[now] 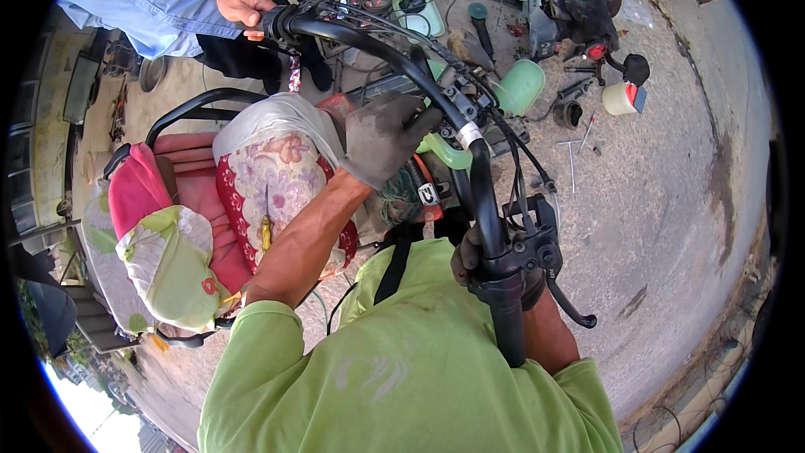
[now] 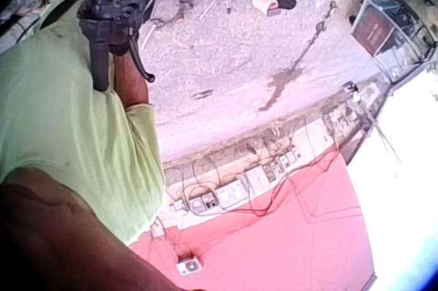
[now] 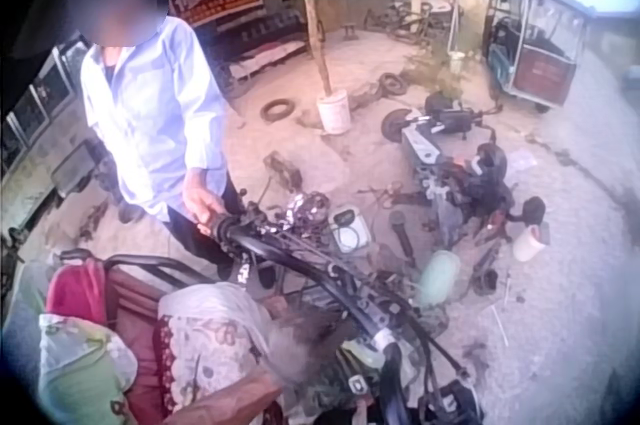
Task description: The person uses an angle grinder to cut a metal part of a green scooter. After cutting, the person removes gloves and adjusts the scooter's handlebars and throttle while another person holds the scooter steady.
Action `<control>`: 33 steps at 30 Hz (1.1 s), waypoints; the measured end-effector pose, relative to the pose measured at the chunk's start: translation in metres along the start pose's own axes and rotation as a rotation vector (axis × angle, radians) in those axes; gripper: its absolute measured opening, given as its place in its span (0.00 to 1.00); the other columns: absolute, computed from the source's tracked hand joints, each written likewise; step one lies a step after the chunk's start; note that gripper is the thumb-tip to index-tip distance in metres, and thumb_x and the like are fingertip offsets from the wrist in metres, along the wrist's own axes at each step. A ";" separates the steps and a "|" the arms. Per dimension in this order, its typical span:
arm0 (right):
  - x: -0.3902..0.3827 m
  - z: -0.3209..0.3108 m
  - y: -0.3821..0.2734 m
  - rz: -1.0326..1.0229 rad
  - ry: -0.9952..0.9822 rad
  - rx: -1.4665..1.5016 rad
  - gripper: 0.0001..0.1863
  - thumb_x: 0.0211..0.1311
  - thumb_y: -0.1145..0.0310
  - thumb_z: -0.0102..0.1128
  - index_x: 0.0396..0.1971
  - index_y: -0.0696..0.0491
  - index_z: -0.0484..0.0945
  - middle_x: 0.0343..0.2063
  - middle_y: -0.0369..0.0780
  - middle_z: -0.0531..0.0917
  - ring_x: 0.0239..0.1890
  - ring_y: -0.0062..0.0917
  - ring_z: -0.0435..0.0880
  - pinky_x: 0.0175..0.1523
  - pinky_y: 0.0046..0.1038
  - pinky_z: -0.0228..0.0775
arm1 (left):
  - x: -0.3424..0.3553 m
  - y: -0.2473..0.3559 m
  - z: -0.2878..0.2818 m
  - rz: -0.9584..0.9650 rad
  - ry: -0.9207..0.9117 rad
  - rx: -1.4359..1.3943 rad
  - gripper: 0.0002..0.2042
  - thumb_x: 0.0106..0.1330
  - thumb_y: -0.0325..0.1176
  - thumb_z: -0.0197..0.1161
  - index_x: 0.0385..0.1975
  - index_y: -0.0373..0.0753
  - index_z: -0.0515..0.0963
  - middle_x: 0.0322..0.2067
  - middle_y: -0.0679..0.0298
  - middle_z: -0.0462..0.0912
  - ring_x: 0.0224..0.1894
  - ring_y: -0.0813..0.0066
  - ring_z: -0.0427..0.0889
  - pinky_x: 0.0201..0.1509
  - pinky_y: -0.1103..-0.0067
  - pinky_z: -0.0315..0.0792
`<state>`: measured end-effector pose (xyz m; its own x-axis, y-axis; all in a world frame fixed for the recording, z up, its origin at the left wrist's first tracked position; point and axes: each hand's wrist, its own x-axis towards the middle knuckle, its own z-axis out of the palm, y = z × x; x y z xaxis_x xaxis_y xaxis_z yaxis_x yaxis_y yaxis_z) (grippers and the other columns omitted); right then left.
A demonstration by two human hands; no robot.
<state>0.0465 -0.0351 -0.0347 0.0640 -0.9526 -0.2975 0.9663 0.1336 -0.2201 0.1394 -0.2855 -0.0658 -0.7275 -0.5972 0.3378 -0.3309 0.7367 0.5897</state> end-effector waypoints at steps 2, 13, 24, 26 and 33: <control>0.000 0.000 -0.001 0.016 0.004 0.034 0.24 0.60 0.46 0.66 0.43 0.51 0.77 0.33 0.42 0.84 0.33 0.39 0.80 0.38 0.37 0.73 | 0.001 0.002 0.003 -0.018 0.002 0.008 0.09 0.61 0.37 0.72 0.33 0.38 0.86 0.24 0.57 0.84 0.24 0.61 0.84 0.29 0.69 0.76; -0.002 -0.003 0.003 -0.013 -0.049 0.056 0.26 0.60 0.46 0.67 0.46 0.53 0.76 0.34 0.42 0.83 0.35 0.40 0.80 0.39 0.37 0.72 | 0.001 0.002 0.000 -0.091 -0.046 -0.046 0.09 0.63 0.37 0.70 0.35 0.37 0.85 0.26 0.54 0.85 0.26 0.60 0.85 0.31 0.68 0.76; -0.003 -0.008 0.008 -0.073 -0.108 -0.006 0.30 0.59 0.47 0.69 0.52 0.54 0.76 0.37 0.43 0.84 0.38 0.39 0.80 0.42 0.36 0.73 | 0.007 0.017 0.000 -0.049 -0.055 0.160 0.10 0.66 0.39 0.66 0.30 0.38 0.81 0.26 0.55 0.82 0.26 0.53 0.83 0.30 0.62 0.74; -0.001 -0.010 0.001 -0.011 -0.103 -0.033 0.34 0.56 0.46 0.72 0.55 0.54 0.76 0.39 0.43 0.84 0.40 0.38 0.81 0.44 0.37 0.74 | 0.006 0.017 0.000 -0.080 -0.050 0.115 0.10 0.66 0.40 0.66 0.30 0.39 0.81 0.26 0.54 0.82 0.27 0.52 0.83 0.30 0.61 0.74; -0.001 -0.031 0.007 0.060 -0.158 0.003 0.42 0.50 0.38 0.74 0.57 0.54 0.74 0.39 0.42 0.83 0.42 0.35 0.83 0.49 0.38 0.74 | 0.006 0.021 0.001 -0.124 -0.053 0.071 0.09 0.64 0.37 0.67 0.32 0.38 0.81 0.29 0.55 0.83 0.29 0.52 0.84 0.32 0.62 0.75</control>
<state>0.0455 -0.0244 -0.0647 0.1596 -0.9740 -0.1605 0.9602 0.1910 -0.2038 0.1277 -0.2730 -0.0525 -0.7082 -0.6692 0.2252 -0.4606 0.6796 0.5710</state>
